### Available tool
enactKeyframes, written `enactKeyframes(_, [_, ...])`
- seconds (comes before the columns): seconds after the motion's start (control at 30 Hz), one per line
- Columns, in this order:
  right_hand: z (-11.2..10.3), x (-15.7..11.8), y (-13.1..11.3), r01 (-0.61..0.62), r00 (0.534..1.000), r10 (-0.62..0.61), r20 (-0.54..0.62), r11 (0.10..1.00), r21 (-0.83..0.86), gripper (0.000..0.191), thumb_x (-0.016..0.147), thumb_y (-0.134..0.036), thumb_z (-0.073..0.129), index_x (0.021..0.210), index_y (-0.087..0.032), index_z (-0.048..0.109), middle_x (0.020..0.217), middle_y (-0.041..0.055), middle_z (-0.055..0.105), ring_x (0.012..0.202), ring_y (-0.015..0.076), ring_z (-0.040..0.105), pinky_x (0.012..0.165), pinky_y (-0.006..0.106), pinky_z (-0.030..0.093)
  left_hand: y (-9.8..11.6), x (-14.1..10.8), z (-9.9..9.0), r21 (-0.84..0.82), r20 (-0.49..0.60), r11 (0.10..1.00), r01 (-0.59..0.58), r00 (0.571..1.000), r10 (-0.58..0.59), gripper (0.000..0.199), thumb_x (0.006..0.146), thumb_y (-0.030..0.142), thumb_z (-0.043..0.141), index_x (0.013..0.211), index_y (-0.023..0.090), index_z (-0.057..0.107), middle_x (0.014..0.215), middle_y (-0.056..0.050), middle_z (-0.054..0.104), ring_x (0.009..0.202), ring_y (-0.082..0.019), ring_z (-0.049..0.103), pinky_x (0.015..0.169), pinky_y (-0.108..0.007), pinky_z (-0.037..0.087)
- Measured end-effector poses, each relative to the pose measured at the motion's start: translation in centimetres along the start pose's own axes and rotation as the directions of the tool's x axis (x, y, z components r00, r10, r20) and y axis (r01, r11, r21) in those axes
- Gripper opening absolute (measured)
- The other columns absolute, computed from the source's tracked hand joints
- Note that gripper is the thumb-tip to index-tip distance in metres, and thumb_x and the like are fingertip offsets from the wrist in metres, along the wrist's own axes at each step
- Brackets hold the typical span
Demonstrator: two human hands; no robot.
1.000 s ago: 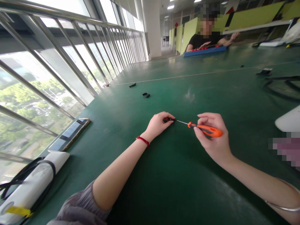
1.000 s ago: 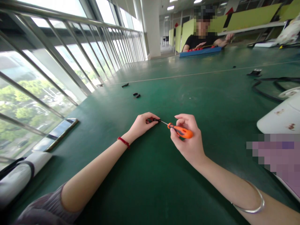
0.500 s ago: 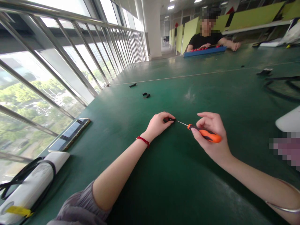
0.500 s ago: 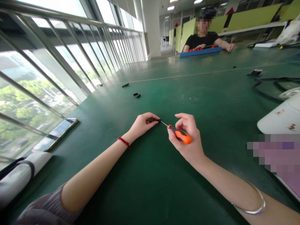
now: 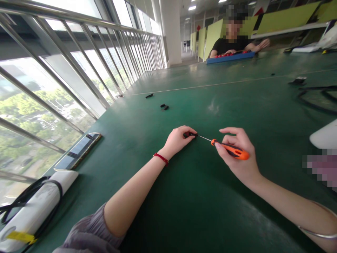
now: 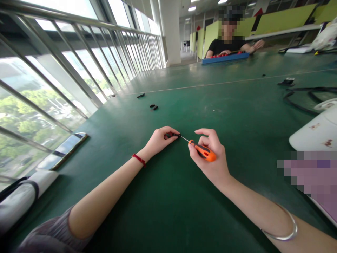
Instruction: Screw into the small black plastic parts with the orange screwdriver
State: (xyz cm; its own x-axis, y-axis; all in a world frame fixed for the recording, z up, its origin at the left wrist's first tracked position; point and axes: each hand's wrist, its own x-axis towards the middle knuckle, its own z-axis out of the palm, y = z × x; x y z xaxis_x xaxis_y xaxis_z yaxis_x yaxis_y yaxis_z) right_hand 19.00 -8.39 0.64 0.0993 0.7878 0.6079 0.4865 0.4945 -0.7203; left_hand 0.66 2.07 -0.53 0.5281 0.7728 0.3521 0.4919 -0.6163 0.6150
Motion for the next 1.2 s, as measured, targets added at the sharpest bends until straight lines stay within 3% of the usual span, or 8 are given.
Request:
enactKeyframes(0.1, [-0.08, -0.1, -0.05, -0.022, 1.0, 0.023, 0.014, 0.997, -0.069, 0.01, 0.08, -0.026, 0.06, 0.088, -0.024, 0.055, 0.062, -0.0027, 0.057, 0.058, 0.015, 0.058, 0.06, 0.031, 0.047, 0.0, -0.04, -0.02, -0.001, 0.004, 1.0, -0.003, 1.0, 0.003, 0.018, 0.082, 0.021, 0.057, 0.096, 0.02, 0.069, 0.096, -0.002, 0.068, 0.08, -0.012, 0.059, 0.069, -0.023, 0.048])
enactKeyframes(0.3, [0.05, -0.01, 0.2, 0.048, 0.995, -0.048, -0.084, 0.999, -0.002, 0.015, 0.078, -0.019, 0.06, 0.091, -0.024, 0.054, 0.072, -0.0014, 0.055, 0.056, 0.0129, 0.054, 0.059, 0.03, 0.047, 0.04, -0.02, -0.06, 0.015, 0.006, 1.0, 0.012, 1.0, -0.012, 0.018, 0.081, 0.021, 0.058, 0.095, 0.019, 0.069, 0.095, -0.002, 0.068, 0.077, -0.013, 0.059, 0.068, -0.024, 0.048])
enactKeyframes(0.4, [0.01, -0.05, 0.36, 0.001, 1.0, -0.001, -0.006, 1.0, 0.014, 0.021, 0.078, -0.022, 0.06, 0.098, -0.023, 0.053, 0.067, -0.0027, 0.052, 0.057, 0.014, 0.053, 0.058, 0.03, 0.046, 0.14, 0.01, -0.1, 0.014, 0.01, 1.0, 0.013, 1.0, -0.013, 0.018, 0.08, 0.02, 0.058, 0.095, 0.019, 0.069, 0.095, -0.002, 0.068, 0.077, -0.013, 0.059, 0.068, -0.024, 0.048])
enactKeyframes(0.53, [-0.13, -0.12, 0.18, -0.037, 0.998, 0.04, 0.049, 0.998, -0.048, 0.009, 0.08, -0.027, 0.06, 0.087, -0.023, 0.056, 0.06, -0.0027, 0.055, 0.059, 0.0156, 0.056, 0.062, 0.032, 0.045, 0.14, -0.01, -0.11, 0.002, 0.009, 1.0, 0.006, 1.0, -0.006, 0.018, 0.081, 0.02, 0.057, 0.095, 0.019, 0.069, 0.096, -0.002, 0.068, 0.079, -0.013, 0.059, 0.069, -0.024, 0.048])
enactKeyframes(0.77, [0.03, 0.03, 0.03, 0.039, 0.995, -0.04, -0.09, 0.999, -0.016, 0.018, 0.076, -0.02, 0.061, 0.093, -0.022, 0.055, 0.074, -0.0004, 0.055, 0.066, 0.0154, 0.056, 0.064, 0.031, 0.048, -0.01, -0.02, -0.07, 0.012, 0.009, 1.0, 0.013, 1.0, -0.013, 0.018, 0.081, 0.021, 0.058, 0.095, 0.019, 0.069, 0.095, -0.002, 0.067, 0.077, -0.013, 0.059, 0.068, -0.024, 0.048])
enactKeyframes(0.87, [-0.02, -0.07, 0.21, 0.01, 1.0, -0.01, -0.015, 1.0, -0.008, 0.022, 0.077, -0.021, 0.061, 0.097, -0.023, 0.053, 0.068, -0.0026, 0.052, 0.061, 0.0146, 0.054, 0.061, 0.03, 0.047, 0.09, -0.02, -0.14, 0.01, 0.015, 1.0, 0.011, 1.0, -0.011, 0.018, 0.081, 0.02, 0.058, 0.095, 0.019, 0.069, 0.096, -0.002, 0.067, 0.079, -0.013, 0.059, 0.069, -0.024, 0.048])
enactKeyframes(1.0, [-0.09, -0.18, 0.1, -0.022, 0.998, 0.025, 0.049, 0.998, -0.061, 0.007, 0.08, -0.025, 0.059, 0.085, -0.023, 0.056, 0.063, -0.0017, 0.059, 0.06, 0.0159, 0.058, 0.06, 0.03, 0.047, 0.2, -0.02, -0.19, 0.011, 0.013, 1.0, 0.014, 1.0, -0.014, 0.018, 0.081, 0.02, 0.058, 0.095, 0.019, 0.069, 0.096, -0.003, 0.067, 0.078, -0.013, 0.059, 0.07, -0.024, 0.048])
enactKeyframes(1.2, [0.09, -0.05, 0.09, 0.021, 0.996, -0.024, -0.084, 0.999, -0.027, 0.019, 0.076, -0.02, 0.061, 0.094, -0.023, 0.055, 0.079, 0.001, 0.058, 0.065, 0.0151, 0.058, 0.062, 0.03, 0.049, 0.08, -0.03, -0.1, 0.012, 0.009, 1.0, 0.015, 1.0, -0.015, 0.017, 0.081, 0.021, 0.058, 0.095, 0.019, 0.068, 0.095, -0.003, 0.067, 0.078, -0.012, 0.059, 0.069, -0.024, 0.048])
